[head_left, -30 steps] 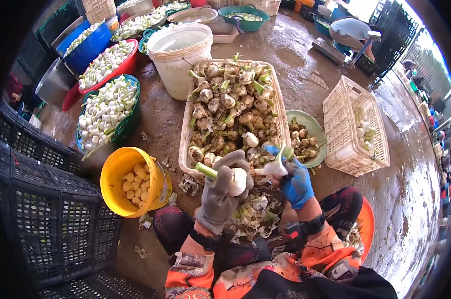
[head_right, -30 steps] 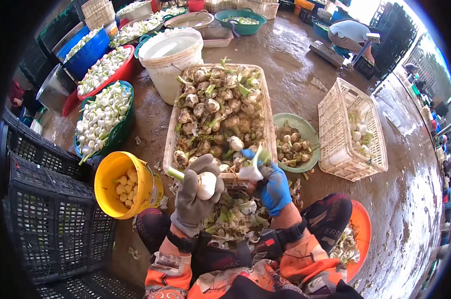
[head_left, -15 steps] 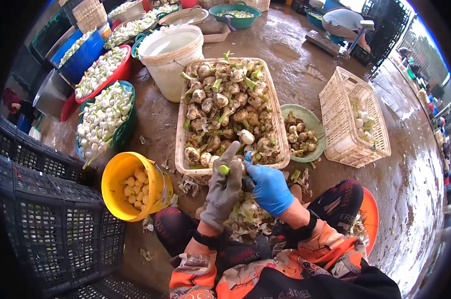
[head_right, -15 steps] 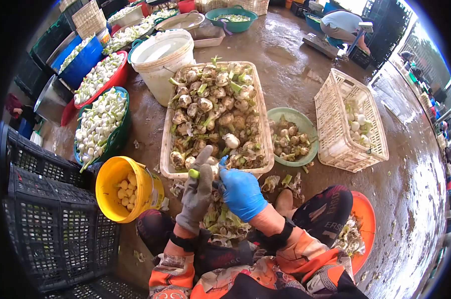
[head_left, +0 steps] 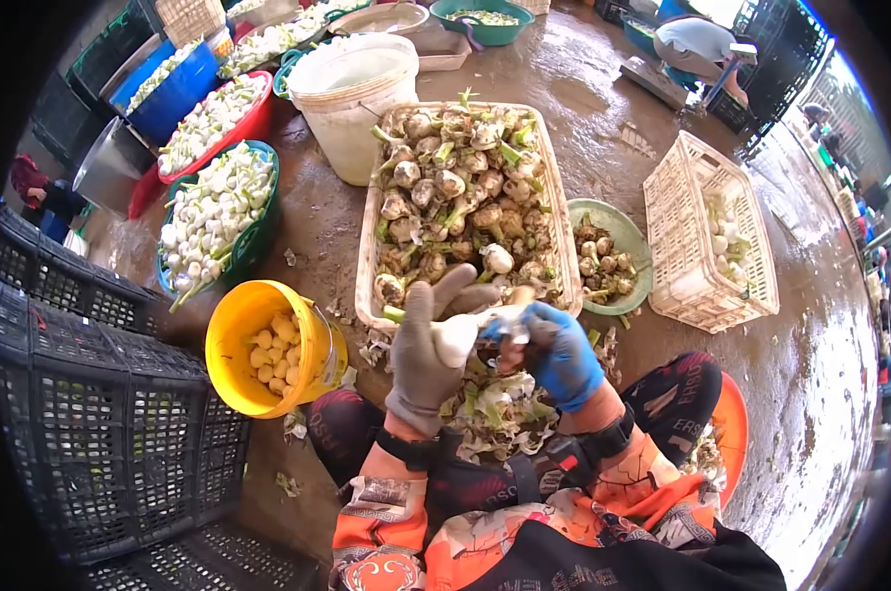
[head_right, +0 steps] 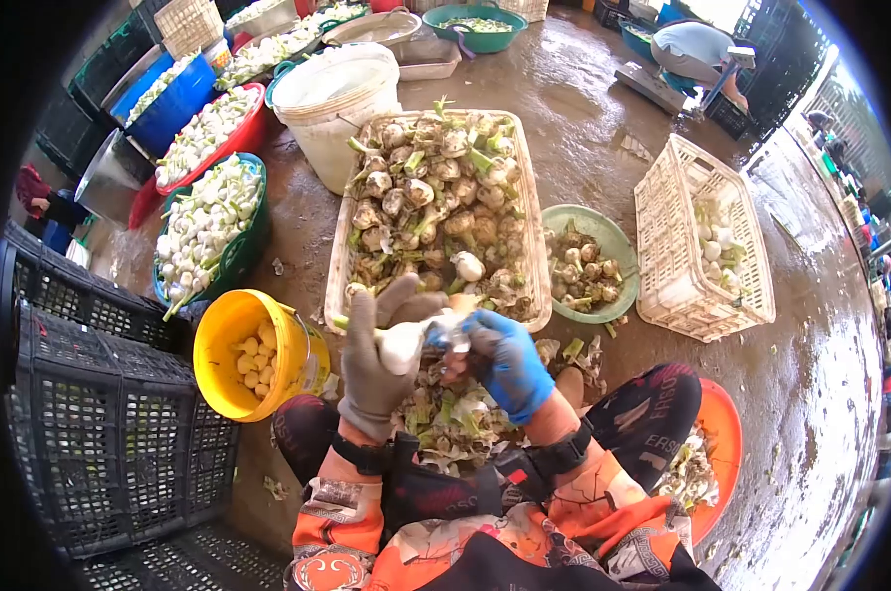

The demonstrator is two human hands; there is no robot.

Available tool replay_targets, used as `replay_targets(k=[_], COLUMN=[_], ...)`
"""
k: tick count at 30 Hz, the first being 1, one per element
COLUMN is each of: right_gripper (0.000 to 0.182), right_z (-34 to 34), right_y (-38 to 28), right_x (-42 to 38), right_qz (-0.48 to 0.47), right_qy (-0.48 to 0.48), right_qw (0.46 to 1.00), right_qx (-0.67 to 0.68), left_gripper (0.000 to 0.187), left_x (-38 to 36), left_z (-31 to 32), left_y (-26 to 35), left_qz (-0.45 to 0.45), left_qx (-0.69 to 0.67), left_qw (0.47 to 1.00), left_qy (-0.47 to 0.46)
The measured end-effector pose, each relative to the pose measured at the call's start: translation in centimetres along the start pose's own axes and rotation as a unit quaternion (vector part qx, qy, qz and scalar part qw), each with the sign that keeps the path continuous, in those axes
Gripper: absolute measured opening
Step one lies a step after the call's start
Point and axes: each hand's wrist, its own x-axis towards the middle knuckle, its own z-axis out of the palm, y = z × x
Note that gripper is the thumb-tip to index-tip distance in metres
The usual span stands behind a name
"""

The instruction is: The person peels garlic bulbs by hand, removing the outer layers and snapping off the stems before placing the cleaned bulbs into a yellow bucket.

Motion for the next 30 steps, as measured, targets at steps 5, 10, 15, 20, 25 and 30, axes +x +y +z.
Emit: replay_targets(k=[5, 10, 15, 20, 25, 30], right_gripper=[0.04, 0.039, 0.048, 0.051, 0.026, 0.018], right_z=[-5.9, -5.0, 1.1, 1.4, 2.3, 3.4], right_y=[0.8, 2.2, -0.7, 1.4, 1.2, 3.1], right_x=[-2.5, -2.5, 0.1, 0.7, 1.0, 1.0], right_qz=[0.082, -0.139, 0.025, -0.243, -0.35, -0.275], right_qy=[-0.126, -0.02, -0.024, 0.026, 0.092, 0.165], right_qw=[0.965, 0.815, 0.963, 0.896, 0.624, 0.57], right_qx=[-0.215, -0.563, -0.268, -0.372, -0.693, -0.756], left_gripper=[0.061, 0.06, 0.061, 0.05, 0.041, 0.036], left_x=[0.3, 0.7, 0.6, 0.1, 0.2, 0.1], left_z=[0.2, 0.3, 0.4, 0.9, 1.4, 0.0], left_y=[0.5, -0.4, -1.4, -0.5, -1.7, -3.2], left_qz=[-0.079, -0.022, 0.006, -0.069, -0.056, 0.029], left_qx=[-0.286, -0.079, 0.174, 0.238, 0.217, 0.411], left_qw=[0.955, 0.996, 0.984, 0.957, 0.954, 0.896], left_qy=[-0.013, 0.022, 0.039, 0.148, 0.201, 0.166])
